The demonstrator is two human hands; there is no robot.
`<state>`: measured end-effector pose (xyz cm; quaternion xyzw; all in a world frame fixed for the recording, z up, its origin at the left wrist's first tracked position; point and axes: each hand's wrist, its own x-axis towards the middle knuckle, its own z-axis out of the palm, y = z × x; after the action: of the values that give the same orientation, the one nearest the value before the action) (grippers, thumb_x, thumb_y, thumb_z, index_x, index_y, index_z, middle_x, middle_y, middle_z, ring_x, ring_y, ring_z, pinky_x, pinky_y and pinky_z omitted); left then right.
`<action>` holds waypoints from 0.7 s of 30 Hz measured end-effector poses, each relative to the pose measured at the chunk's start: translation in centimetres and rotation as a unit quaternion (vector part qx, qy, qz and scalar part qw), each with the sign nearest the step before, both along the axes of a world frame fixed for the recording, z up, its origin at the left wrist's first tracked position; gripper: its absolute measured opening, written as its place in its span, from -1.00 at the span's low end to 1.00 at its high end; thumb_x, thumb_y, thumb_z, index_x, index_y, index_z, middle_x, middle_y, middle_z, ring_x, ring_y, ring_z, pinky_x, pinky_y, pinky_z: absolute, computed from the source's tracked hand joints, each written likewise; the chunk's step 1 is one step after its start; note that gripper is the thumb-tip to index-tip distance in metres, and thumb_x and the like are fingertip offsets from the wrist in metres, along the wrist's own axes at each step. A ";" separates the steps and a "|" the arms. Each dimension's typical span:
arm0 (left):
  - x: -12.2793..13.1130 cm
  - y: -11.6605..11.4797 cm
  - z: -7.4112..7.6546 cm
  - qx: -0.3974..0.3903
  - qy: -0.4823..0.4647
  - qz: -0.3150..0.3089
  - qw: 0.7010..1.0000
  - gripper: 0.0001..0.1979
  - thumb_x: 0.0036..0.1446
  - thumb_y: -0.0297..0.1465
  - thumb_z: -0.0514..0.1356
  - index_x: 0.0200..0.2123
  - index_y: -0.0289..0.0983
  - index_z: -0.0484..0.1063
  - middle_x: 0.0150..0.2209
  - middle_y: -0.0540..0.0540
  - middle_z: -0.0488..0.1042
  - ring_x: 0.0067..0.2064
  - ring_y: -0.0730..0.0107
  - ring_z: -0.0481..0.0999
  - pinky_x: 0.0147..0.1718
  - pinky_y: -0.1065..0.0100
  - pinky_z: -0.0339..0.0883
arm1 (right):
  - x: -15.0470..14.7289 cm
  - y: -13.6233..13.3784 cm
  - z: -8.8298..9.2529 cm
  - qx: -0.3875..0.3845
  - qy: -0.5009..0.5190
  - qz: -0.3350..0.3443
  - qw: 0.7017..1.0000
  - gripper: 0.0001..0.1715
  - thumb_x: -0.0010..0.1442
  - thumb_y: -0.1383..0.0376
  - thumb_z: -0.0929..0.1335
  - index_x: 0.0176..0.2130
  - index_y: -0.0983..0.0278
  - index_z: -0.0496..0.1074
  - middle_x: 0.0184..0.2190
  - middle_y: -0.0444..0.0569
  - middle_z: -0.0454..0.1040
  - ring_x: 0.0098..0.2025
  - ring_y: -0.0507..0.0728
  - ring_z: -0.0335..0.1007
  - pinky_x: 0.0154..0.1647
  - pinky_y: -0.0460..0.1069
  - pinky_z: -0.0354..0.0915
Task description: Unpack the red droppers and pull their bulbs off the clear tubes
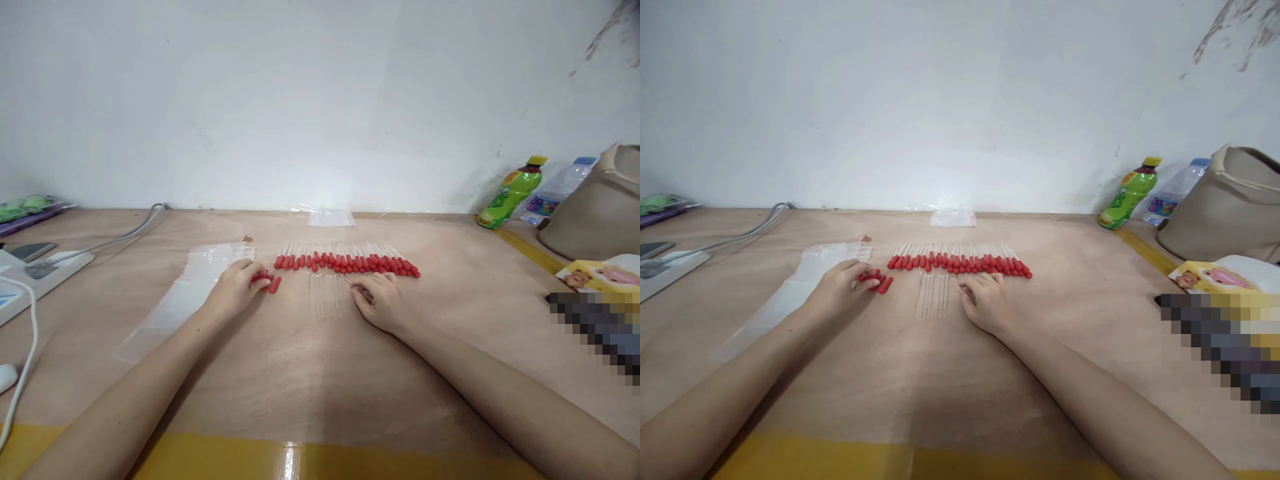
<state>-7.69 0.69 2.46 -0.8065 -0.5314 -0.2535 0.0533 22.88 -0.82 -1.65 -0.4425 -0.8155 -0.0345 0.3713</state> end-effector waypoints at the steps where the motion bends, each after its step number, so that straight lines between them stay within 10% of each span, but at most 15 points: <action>1: -0.1 0.0 0.0 -0.007 0.005 0.000 1.000 -0.79 0.09 -0.25 0.07 -0.37 -0.25 0.40 -0.35 -0.10 0.42 -0.27 0.25 0.39 -0.28 0.25 0.28 | -0.1 -0.1 0.0 0.001 -0.002 0.005 1.000 -0.85 0.13 0.32 0.23 -0.34 0.26 0.39 -0.52 -0.11 0.43 -0.41 0.05 0.29 -0.25 0.00 0.01; 21: 0.1 0.5 -0.7 0.044 0.164 -0.058 0.984 -0.73 0.06 -0.12 0.13 -0.27 -0.10 0.50 -0.24 -0.07 0.43 -0.22 0.25 0.29 -0.28 0.26 0.10 | -0.3 -0.7 0.7 -0.014 -0.052 0.039 0.998 -0.68 0.09 0.05 0.30 -0.27 0.23 0.40 -0.32 -0.03 0.49 -0.26 0.14 0.31 -0.10 0.09 -0.03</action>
<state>-7.56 1.18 1.77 -0.8636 -0.4558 -0.1436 0.1604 22.55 -1.48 -0.99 -0.4130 -0.8510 -0.0312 0.3229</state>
